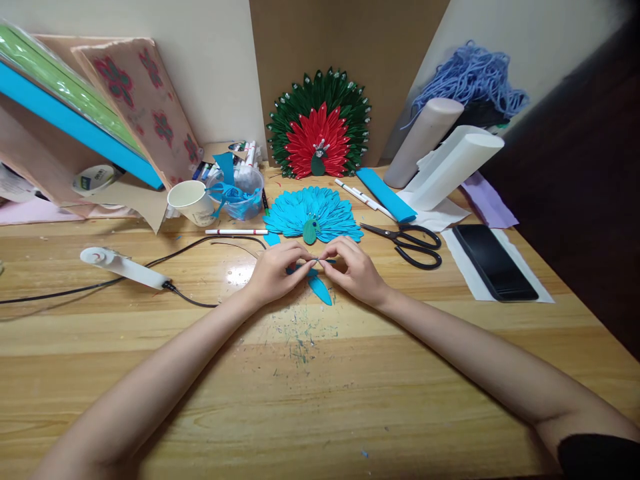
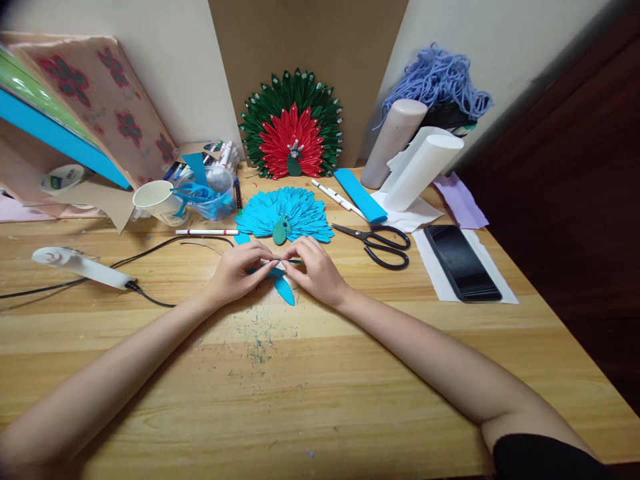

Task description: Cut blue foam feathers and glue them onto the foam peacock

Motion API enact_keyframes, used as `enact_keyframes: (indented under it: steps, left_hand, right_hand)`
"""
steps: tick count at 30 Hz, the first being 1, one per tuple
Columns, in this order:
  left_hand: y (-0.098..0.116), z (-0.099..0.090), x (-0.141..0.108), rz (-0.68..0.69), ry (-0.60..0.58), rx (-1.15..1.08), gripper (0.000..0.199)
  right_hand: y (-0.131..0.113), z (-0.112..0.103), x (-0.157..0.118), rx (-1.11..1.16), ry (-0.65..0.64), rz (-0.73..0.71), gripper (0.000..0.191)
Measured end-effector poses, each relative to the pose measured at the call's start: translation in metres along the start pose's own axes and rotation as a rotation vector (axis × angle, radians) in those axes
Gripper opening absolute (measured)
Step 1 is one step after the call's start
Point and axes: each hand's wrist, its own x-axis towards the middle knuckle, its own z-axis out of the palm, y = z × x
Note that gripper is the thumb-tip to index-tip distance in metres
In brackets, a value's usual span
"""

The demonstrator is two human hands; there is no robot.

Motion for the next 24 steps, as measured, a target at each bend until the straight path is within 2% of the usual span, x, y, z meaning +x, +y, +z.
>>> enact_keyframes:
  steps: [7, 15, 24]
  left_hand:
    - [0.0005, -0.0024, 0.0011, -0.145, -0.110, 0.016, 0.035]
    - [-0.0030, -0.0009, 0.0012, -0.138, -0.110, -0.109, 0.029]
    - [-0.0032, -0.0008, 0.0013, -0.117, -0.104, -0.106, 0.025]
  right_hand:
    - [0.0001, -0.0009, -0.0016, -0.037, 0.051, -0.048, 0.003]
    - [0.0014, 0.0000, -0.0028, -0.103, -0.006, -0.099, 0.001]
    - [0.0003, 0.0005, -0.0025, -0.133, -0.032, -0.090, 0.003]
